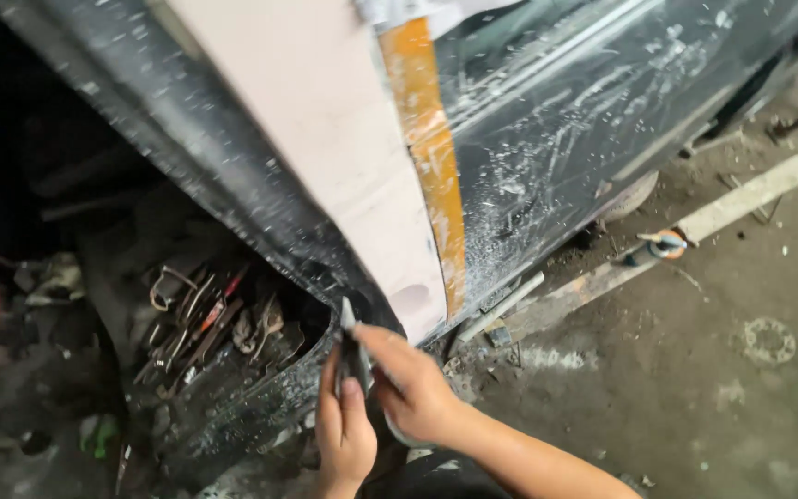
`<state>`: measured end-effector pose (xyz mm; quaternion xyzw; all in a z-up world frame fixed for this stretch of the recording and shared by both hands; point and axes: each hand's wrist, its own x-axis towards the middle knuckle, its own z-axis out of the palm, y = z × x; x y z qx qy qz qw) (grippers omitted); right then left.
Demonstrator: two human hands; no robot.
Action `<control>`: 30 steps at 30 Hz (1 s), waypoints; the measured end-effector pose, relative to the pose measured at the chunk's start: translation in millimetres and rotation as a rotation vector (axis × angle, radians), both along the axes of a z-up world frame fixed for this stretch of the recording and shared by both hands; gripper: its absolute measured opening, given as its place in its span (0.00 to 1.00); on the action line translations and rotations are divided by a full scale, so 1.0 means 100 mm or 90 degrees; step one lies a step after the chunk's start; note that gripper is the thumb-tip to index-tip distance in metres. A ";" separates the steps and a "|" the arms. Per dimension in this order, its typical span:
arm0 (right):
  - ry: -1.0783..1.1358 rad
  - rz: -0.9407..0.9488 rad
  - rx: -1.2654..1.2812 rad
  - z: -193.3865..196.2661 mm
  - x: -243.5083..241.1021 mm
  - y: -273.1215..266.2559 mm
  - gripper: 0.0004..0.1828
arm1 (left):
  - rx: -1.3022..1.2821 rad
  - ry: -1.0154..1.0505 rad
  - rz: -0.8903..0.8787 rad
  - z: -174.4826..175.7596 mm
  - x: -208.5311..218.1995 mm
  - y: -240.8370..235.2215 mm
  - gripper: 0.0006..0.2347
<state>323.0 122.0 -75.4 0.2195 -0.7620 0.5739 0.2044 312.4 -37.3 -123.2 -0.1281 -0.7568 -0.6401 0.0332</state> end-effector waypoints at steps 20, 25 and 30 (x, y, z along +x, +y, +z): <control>-0.446 0.091 0.049 -0.09 -0.04 0.09 0.56 | -0.256 -0.171 0.085 0.26 0.15 -0.71 0.18; -0.302 -0.052 0.017 -0.33 -0.02 0.17 0.42 | -0.222 0.076 0.101 0.02 0.14 -0.68 0.14; -0.322 0.107 0.358 -0.30 -0.01 0.27 0.14 | -0.092 -0.117 0.109 0.19 0.11 -0.63 0.11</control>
